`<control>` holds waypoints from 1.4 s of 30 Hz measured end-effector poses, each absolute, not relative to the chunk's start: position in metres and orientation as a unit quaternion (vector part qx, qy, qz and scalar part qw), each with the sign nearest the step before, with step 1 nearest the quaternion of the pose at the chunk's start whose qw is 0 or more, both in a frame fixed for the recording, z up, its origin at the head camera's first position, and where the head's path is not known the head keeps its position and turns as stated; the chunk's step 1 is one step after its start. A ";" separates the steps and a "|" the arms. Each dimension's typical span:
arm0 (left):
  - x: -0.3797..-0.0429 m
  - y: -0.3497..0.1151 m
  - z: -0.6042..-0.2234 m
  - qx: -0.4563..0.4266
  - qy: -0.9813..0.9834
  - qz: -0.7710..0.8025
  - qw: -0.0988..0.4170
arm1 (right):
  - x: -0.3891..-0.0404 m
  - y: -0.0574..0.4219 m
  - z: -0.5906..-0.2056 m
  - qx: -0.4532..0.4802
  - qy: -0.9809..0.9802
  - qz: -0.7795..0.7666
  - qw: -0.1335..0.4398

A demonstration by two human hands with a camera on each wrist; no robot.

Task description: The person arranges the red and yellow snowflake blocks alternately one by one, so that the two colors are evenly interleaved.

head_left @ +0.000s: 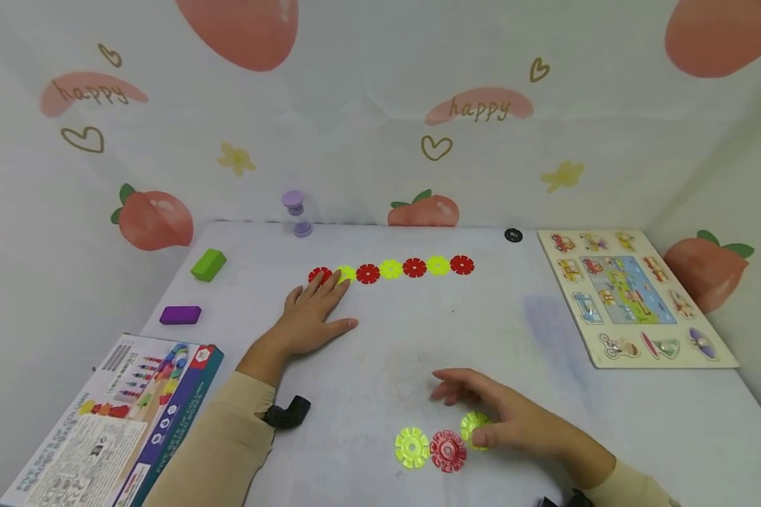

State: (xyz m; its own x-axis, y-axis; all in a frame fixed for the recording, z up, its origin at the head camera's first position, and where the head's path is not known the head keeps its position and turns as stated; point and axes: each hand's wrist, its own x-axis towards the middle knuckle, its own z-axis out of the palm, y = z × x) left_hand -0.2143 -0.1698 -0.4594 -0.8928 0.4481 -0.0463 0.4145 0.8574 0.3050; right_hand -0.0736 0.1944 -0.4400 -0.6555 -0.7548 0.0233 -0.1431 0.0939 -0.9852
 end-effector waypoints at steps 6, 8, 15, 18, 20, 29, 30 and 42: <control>-0.214 -0.169 -0.460 0.225 0.961 0.149 0.061 | -0.065 0.194 -0.439 -0.354 0.795 -0.430 0.241; -0.214 -0.168 -0.460 0.225 0.960 0.152 0.061 | -0.066 0.200 -0.438 -0.363 0.814 -0.396 0.222; -0.214 -0.169 -0.456 0.216 0.963 0.145 0.067 | -0.072 0.213 -0.437 -0.335 0.843 -0.371 0.199; -0.215 -0.169 -0.457 0.219 0.963 0.145 0.066 | -0.073 0.215 -0.432 -0.312 0.853 -0.357 0.217; -0.215 -0.169 -0.457 0.220 0.963 0.145 0.064 | -0.074 0.222 -0.428 -0.301 0.863 -0.339 0.224; -0.214 -0.168 -0.456 0.216 0.964 0.142 0.064 | -0.063 0.263 -0.428 -0.303 0.879 -0.320 0.185; -0.214 -0.168 -0.456 0.216 0.964 0.143 0.064 | -0.061 0.263 -0.430 -0.304 0.880 -0.319 0.176; -0.213 -0.168 -0.456 0.218 0.963 0.147 0.064 | -0.074 0.239 -0.427 -0.274 0.818 -0.444 0.241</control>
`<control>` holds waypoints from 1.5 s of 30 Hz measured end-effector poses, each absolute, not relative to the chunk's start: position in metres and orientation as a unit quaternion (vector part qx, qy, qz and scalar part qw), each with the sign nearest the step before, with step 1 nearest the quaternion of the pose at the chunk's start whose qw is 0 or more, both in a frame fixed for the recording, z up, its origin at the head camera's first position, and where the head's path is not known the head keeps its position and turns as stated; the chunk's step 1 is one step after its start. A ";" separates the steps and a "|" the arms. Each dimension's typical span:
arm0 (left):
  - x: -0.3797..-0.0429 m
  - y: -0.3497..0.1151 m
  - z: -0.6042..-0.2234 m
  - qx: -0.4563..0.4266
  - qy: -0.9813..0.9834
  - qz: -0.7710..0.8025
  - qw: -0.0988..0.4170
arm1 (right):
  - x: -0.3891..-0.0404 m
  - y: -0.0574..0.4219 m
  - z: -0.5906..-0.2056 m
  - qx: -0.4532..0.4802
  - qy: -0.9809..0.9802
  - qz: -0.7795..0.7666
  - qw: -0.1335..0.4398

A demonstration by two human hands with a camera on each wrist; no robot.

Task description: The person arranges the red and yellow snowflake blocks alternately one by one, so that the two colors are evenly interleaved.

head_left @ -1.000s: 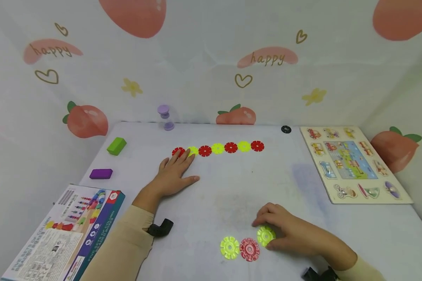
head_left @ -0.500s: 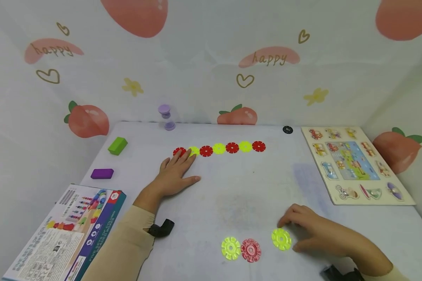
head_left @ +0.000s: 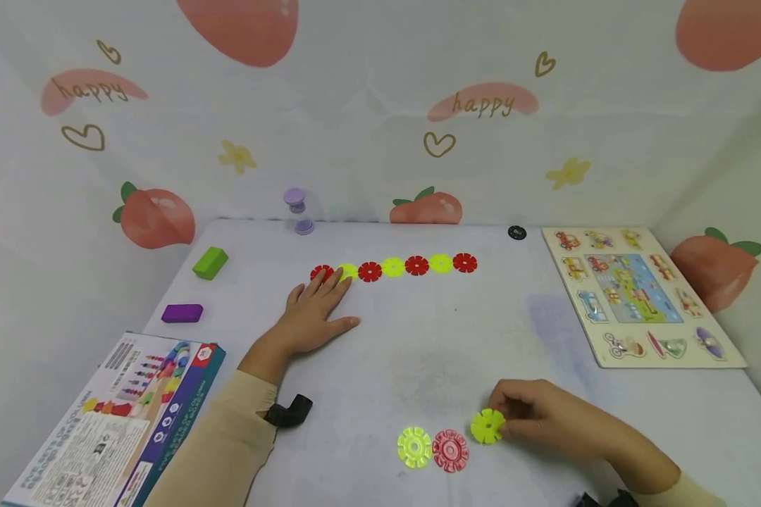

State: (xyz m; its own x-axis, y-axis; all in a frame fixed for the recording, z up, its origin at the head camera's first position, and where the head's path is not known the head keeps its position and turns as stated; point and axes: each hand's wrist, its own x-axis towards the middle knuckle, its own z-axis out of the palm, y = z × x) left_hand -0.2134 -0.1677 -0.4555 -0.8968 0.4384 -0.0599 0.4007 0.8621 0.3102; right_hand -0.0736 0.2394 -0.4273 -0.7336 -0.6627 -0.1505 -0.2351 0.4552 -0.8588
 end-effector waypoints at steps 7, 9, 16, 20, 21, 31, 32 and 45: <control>-0.214 -0.166 -0.455 0.217 0.963 0.143 0.063 | -0.139 0.240 -0.434 -0.093 0.833 -0.537 0.089; -0.214 -0.166 -0.455 0.219 0.963 0.145 0.063 | -0.162 0.242 -0.439 -0.031 0.843 -0.535 0.045; -0.216 -0.165 -0.456 0.221 0.963 0.144 0.056 | -0.219 0.254 -0.447 0.110 0.800 -0.589 -0.013; -0.216 -0.165 -0.455 0.220 0.963 0.142 0.058 | -0.222 0.255 -0.444 0.091 0.842 -0.531 -0.019; -0.216 -0.165 -0.454 0.220 0.963 0.142 0.059 | -0.220 0.254 -0.444 0.072 0.865 -0.496 -0.024; -0.215 -0.166 -0.452 0.217 0.964 0.143 0.063 | -0.212 0.246 -0.454 -0.067 0.982 -0.174 0.032; -0.215 -0.166 -0.452 0.217 0.963 0.143 0.064 | -0.214 0.245 -0.454 -0.068 0.981 -0.176 0.035; -0.214 -0.167 -0.455 0.220 0.962 0.148 0.064 | -0.216 0.241 -0.462 -0.088 0.981 -0.165 0.044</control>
